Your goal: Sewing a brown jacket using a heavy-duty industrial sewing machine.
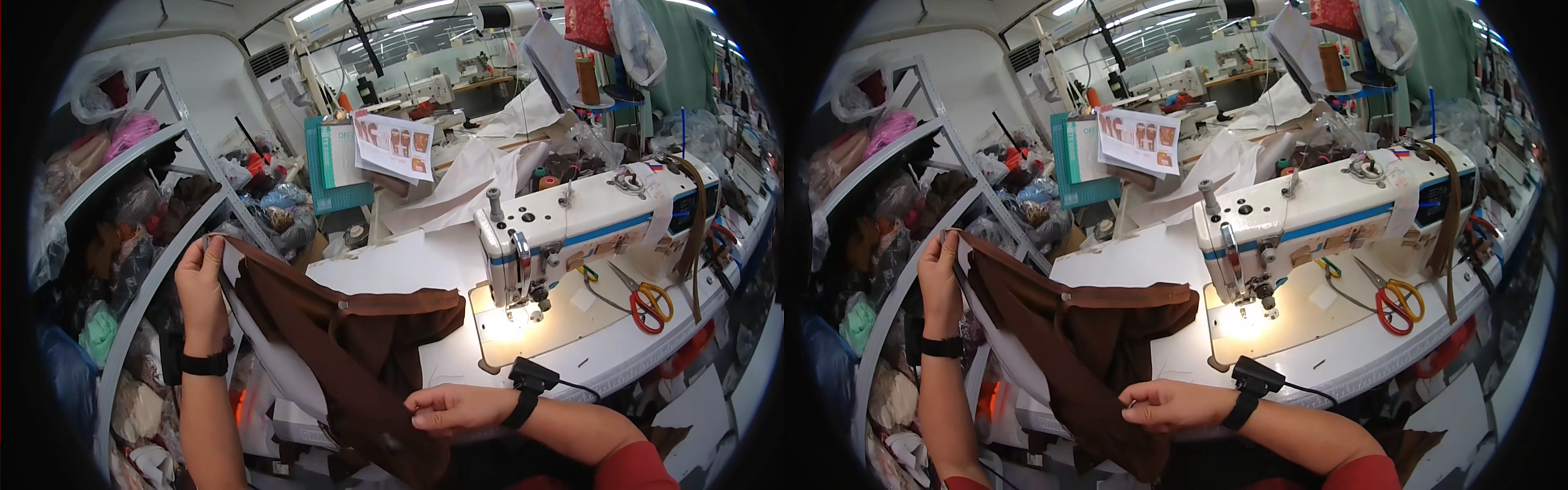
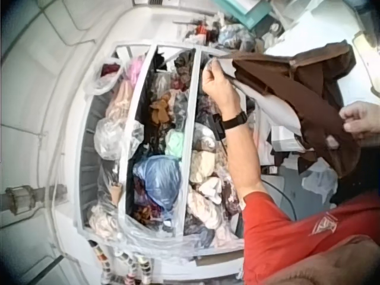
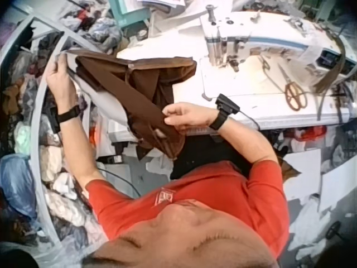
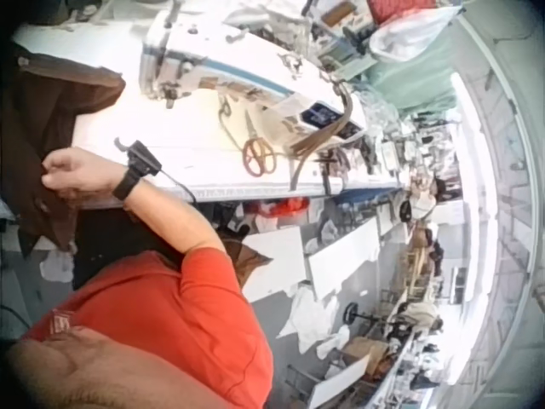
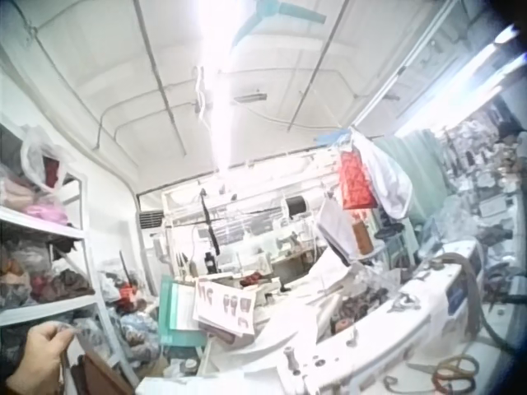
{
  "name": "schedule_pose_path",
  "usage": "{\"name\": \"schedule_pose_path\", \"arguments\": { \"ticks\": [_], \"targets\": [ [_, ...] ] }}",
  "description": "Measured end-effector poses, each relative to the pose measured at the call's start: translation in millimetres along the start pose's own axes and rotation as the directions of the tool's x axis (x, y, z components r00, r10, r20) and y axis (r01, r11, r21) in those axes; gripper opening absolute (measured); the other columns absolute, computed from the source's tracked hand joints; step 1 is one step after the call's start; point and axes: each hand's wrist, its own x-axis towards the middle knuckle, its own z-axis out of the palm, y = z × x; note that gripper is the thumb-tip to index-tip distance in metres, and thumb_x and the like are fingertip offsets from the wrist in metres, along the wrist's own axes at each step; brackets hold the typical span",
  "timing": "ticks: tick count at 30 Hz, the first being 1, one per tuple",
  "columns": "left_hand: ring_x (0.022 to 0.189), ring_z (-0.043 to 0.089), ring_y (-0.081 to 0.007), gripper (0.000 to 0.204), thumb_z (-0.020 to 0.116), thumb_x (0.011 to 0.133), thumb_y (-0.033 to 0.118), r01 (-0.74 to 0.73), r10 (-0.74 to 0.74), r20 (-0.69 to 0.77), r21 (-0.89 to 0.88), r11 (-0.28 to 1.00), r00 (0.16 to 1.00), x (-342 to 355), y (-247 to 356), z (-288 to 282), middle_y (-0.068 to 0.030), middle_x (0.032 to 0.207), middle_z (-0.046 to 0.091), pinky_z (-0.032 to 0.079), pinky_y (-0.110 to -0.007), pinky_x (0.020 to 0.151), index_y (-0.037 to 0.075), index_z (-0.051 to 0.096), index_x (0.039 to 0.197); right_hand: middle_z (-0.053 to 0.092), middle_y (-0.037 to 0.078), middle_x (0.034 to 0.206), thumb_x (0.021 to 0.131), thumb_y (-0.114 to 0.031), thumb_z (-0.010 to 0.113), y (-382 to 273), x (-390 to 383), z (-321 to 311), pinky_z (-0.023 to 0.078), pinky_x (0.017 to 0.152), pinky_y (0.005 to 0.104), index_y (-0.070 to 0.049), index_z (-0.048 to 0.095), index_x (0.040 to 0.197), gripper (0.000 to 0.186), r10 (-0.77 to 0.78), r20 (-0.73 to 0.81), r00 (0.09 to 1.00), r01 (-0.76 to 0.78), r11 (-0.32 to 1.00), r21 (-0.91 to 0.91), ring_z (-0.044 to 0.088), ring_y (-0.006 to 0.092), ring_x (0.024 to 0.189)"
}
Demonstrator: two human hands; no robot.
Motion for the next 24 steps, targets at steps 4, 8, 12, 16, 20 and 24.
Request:
{"name": "schedule_pose_path", "arguments": {
  "ticks": [4,8,12,16,20,24],
  "targets": [
    [0.087,0.061,-0.0057,0.022,0.066,0.108,0.024,0.028,-0.028,-0.001,-0.006,1.000,1.000,5.4,-15.5,-8.3,0.0017,0.100,0.072,0.048,-0.023,0.082,0.003,0.073,0.107,0.056,0.000,0.084,0.106,-0.035,0.068,-14.2,-12.1,-3.6,0.045,0.077,0.0292,-0.002,0.066,0.108,0.033,-0.094,-0.070,0.993,0.045,0.855,-0.516,0.053,0.0099,0.083],
    [0.086,0.062,-0.0058,0.022,0.066,0.108,0.025,0.036,-0.037,-0.050,-0.008,0.999,0.998,13.7,-25.6,-21.0,0.0021,0.098,0.072,0.048,-0.023,0.081,0.004,0.073,0.105,0.065,0.002,0.096,0.104,-0.033,0.072,-16.1,-24.6,-20.8,0.048,0.088,0.0304,-0.003,0.070,0.121,0.036,-0.305,-0.011,0.952,0.209,0.677,-0.706,0.058,0.0109,0.092],
    [0.081,0.057,-0.0042,0.020,0.068,0.107,0.023,0.075,-0.079,-0.119,-0.036,0.997,0.990,18.7,-45.1,-30.3,0.0041,0.093,0.069,0.045,-0.022,0.076,0.004,0.073,0.103,0.067,-0.001,0.116,0.100,-0.026,0.077,-54.3,-43.4,-8.0,0.049,0.094,0.0278,-0.003,0.062,0.138,0.047,-0.008,-0.036,0.999,-0.011,0.867,-0.499,0.059,0.0093,0.106],
    [0.081,0.058,-0.0042,0.019,0.069,0.106,0.023,0.101,-0.112,-0.163,-0.074,0.992,0.980,26.9,-63.0,-27.4,0.0039,0.092,0.069,0.046,-0.022,0.075,0.004,0.072,0.102,0.066,0.004,0.130,0.099,-0.015,0.076,-44.7,-53.4,-17.0,0.048,0.106,0.0299,-0.003,0.050,0.155,0.063,-0.112,-0.094,0.989,0.054,0.875,-0.481,0.059,0.0123,0.122],
    [0.081,0.059,-0.0048,0.018,0.069,0.106,0.021,0.123,-0.135,-0.173,-0.078,0.989,0.976,23.8,-79.1,-34.4,0.0031,0.093,0.070,0.046,-0.023,0.075,0.004,0.072,0.102,0.066,0.005,0.123,0.099,-0.005,0.071,-49.5,-46.5,-21.6,0.050,0.104,0.0264,-0.005,0.051,0.152,0.056,-0.288,-0.383,0.878,0.074,0.871,-0.486,0.060,0.0096,0.118],
    [0.082,0.060,-0.0062,0.018,0.069,0.106,0.019,0.196,-0.201,-0.176,-0.045,0.980,0.964,12.3,-104.8,-42.3,0.0019,0.095,0.071,0.047,-0.023,0.075,0.002,0.073,0.103,0.058,0.000,0.116,0.101,-0.014,0.073,-53.0,-42.9,-8.4,0.052,0.091,0.0237,-0.009,0.050,0.153,0.057,-0.394,-0.325,0.860,0.112,0.767,-0.632,0.055,0.0076,0.113]
  ]
}}
